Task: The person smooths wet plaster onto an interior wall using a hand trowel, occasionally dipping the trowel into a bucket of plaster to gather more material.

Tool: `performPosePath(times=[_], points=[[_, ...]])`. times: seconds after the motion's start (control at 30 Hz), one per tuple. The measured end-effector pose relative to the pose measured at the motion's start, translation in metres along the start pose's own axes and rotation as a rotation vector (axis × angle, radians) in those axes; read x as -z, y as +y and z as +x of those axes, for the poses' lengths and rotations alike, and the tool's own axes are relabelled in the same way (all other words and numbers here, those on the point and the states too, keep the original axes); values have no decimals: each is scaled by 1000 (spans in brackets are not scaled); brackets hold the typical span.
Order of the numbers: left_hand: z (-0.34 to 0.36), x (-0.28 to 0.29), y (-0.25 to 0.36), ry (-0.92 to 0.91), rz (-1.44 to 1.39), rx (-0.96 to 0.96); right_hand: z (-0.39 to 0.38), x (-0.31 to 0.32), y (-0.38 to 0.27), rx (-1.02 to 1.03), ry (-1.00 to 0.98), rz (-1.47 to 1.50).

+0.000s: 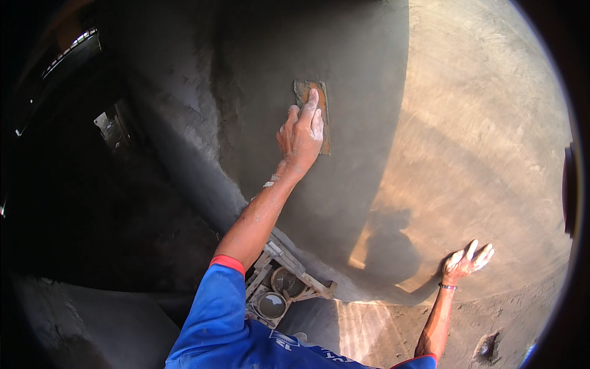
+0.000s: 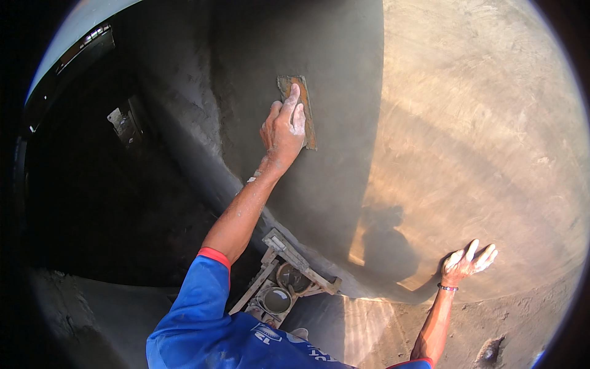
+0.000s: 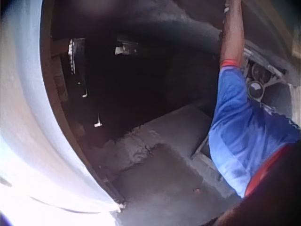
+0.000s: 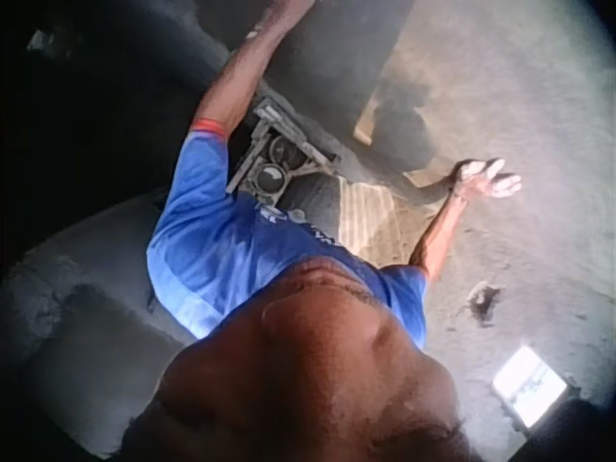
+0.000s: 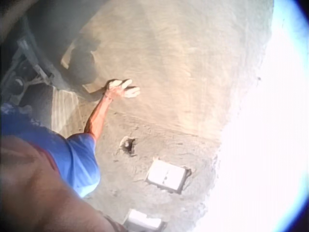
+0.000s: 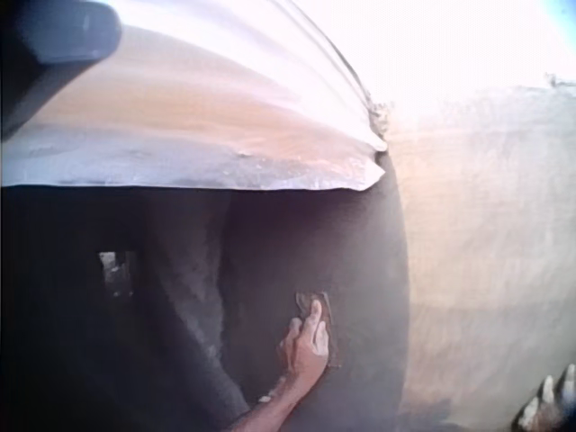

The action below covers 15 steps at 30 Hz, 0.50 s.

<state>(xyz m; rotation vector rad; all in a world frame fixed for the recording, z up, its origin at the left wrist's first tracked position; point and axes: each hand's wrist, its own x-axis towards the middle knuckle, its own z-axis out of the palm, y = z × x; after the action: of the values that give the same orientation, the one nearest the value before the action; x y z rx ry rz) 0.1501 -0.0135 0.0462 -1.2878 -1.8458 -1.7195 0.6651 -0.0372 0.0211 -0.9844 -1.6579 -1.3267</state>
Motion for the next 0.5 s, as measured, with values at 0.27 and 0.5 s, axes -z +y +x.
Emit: performPosePath(times=[0.27, 0.5], points=[[49, 13, 32, 147, 3, -79, -1, -1, 1, 3, 15, 6], [-23, -15, -4, -31, -40, -63, 4, 0, 5, 21, 24, 22]])
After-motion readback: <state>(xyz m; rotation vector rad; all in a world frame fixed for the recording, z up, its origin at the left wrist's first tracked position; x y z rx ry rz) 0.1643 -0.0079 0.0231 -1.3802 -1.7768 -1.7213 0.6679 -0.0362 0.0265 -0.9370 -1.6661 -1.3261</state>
